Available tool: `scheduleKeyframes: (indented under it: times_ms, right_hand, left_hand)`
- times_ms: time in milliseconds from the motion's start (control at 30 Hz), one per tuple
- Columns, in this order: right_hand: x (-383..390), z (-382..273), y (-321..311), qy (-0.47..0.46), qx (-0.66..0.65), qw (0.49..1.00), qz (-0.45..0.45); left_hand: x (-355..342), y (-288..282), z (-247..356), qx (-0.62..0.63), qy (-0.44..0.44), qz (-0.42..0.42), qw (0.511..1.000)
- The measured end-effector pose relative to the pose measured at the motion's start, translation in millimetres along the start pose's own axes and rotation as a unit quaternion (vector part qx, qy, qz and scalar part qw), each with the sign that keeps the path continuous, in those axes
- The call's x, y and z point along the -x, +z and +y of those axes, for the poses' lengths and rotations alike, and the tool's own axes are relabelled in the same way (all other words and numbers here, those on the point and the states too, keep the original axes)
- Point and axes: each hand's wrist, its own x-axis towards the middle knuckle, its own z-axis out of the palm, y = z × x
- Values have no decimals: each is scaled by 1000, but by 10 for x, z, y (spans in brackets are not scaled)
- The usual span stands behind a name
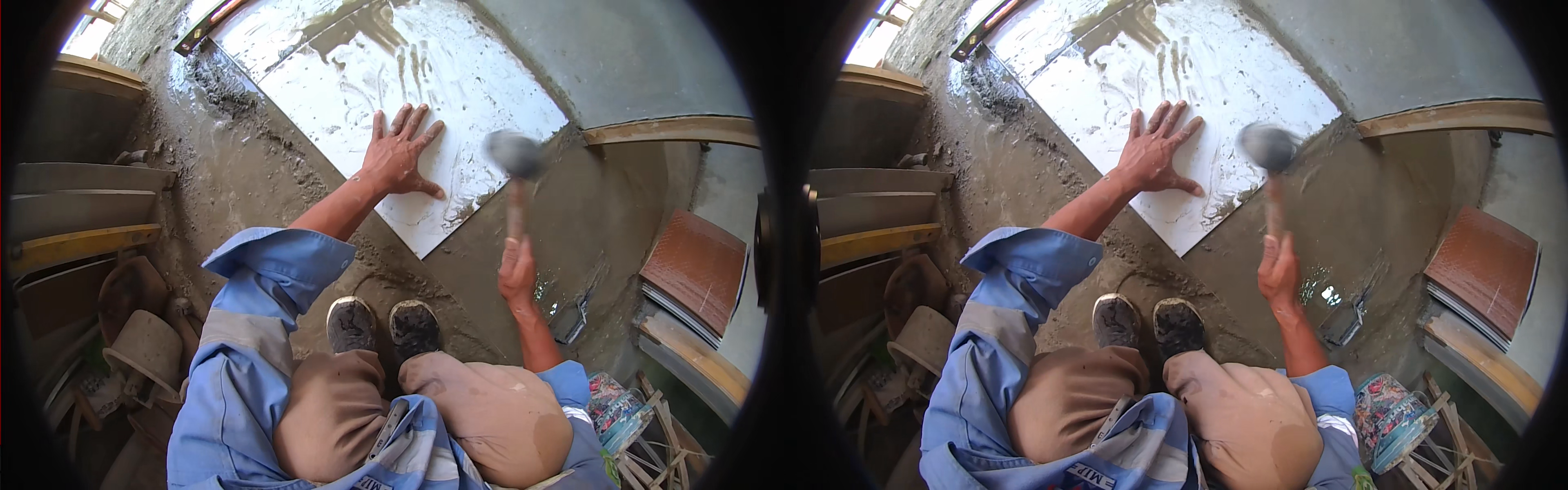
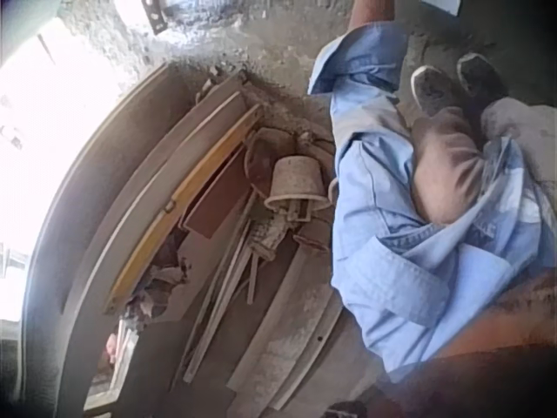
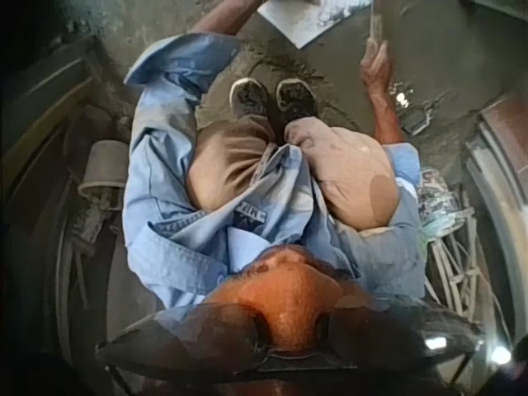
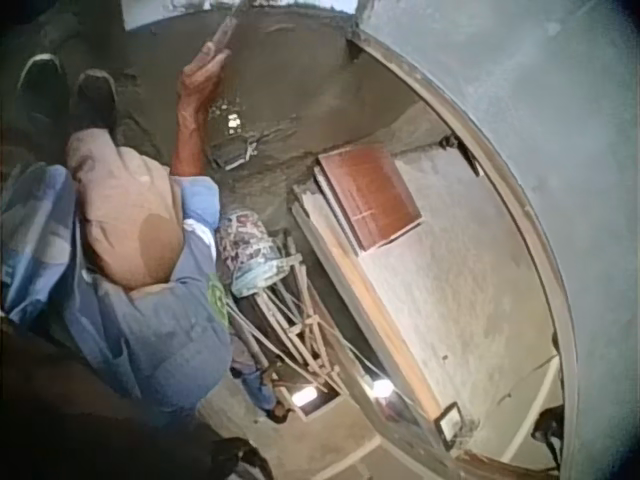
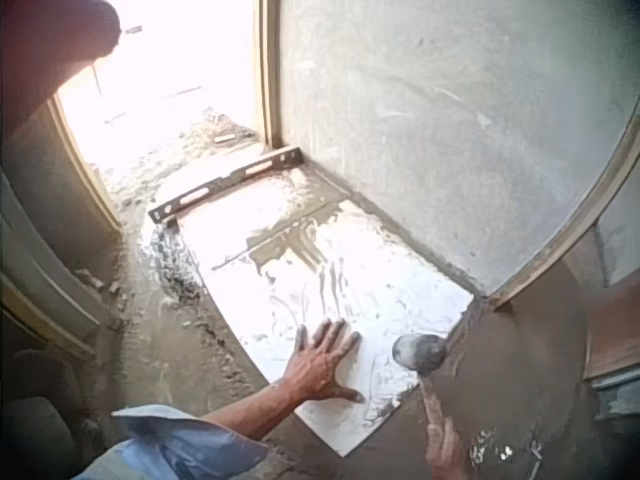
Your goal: Laying and leveling a large white floor tile using a rubber mallet and level
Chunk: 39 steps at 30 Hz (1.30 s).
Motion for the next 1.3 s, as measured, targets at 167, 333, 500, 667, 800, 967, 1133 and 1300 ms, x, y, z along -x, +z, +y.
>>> scheduleKeyframes:
  times_ms: [167,333,500,667,800,967,1133,1300]
  right_hand:
    - [62,39,48,-23,-82,996,21]
    - [98,-50,-12,32,-31,998,-35]
    - [95,179,102,-20,9,1000,4]
    - [-170,-189,-355,68,-185,979,-43]
    - [-490,-514,-193,-22,-372,925,79]
    - [-1099,308,-2,-99,24,994,43]
    - [-1230,-378,28,25,-337,940,48]
    - [-1511,240,341,-136,115,983,37]
  left_hand:
    - [5,49,12,7,14,8,1000]
    - [39,21,-42,10,5,2,1000]
    - [27,-36,-15,-10,-4,-10,1000]
    - [-58,-4,27,17,12,15,1000]
    - [-96,-45,-173,10,-20,36,999]
    - [-522,-110,-51,13,-20,41,999]
    - [-409,-119,-151,16,-37,36,998]
    - [-457,-102,-126,21,-31,47,998]
